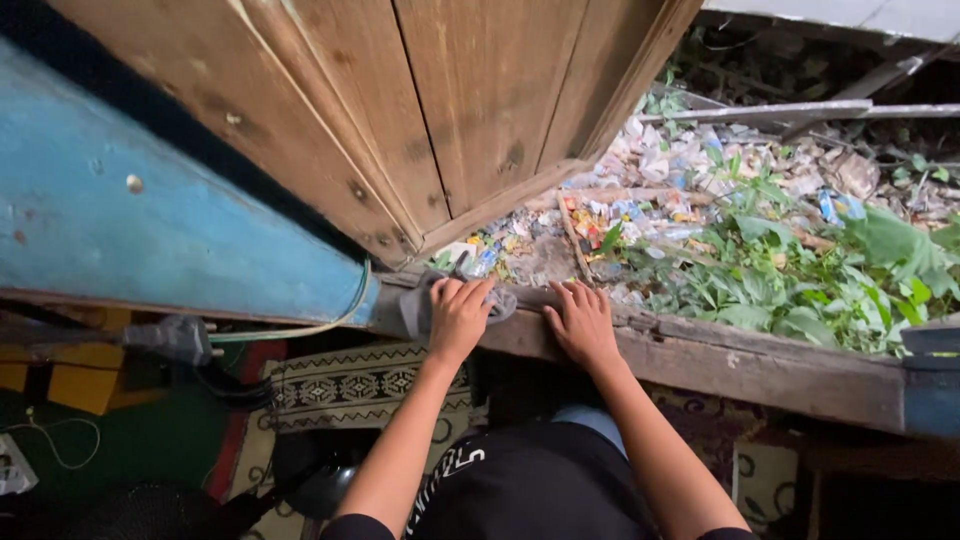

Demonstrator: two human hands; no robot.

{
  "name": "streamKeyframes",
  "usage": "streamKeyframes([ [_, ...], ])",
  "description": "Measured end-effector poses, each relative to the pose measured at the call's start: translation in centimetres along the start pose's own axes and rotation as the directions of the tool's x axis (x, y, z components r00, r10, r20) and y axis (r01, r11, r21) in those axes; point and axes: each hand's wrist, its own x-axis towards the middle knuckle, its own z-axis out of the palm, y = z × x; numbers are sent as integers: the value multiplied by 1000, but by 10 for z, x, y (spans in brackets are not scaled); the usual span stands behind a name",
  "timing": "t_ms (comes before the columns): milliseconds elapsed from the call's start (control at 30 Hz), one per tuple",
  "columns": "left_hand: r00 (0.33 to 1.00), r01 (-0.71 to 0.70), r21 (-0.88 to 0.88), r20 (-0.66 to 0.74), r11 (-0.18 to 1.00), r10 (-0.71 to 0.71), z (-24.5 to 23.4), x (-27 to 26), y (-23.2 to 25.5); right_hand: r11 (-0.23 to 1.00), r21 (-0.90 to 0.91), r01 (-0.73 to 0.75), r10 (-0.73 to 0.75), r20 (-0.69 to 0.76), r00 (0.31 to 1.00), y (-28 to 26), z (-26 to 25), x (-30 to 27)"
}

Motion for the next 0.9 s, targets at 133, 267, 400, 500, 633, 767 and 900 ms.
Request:
streamKeyframes([
  [133,1000,22,-93,7,995,-21,-3,-11,6,984,164,74,-71,-26,997,-23,-16,2],
  [267,977,189,-294,157,937,-147,-44,-9,30,925,353,142,-195,119,974,-59,-42,4],
  [400,932,217,-272,343,938,-116,-70,-12,29,931,304,204,-265,173,949,-86,-52,11],
  [500,915,212,-234,389,949,-108,-79,-18,25,946,282,160,-218,187,958,-85,-21,18],
  [633,979,24,97,200,995,-43,-57,-40,-2,954,242,174,-217,166,962,-82,-19,21],
  [767,961,81,228,242,970,-136,-66,-50,-19,938,312,149,-194,119,974,-73,-43,11],
  [900,963,51,121,257,991,-80,-59,-44,-24,927,365,87,-123,77,989,-57,-42,3],
])
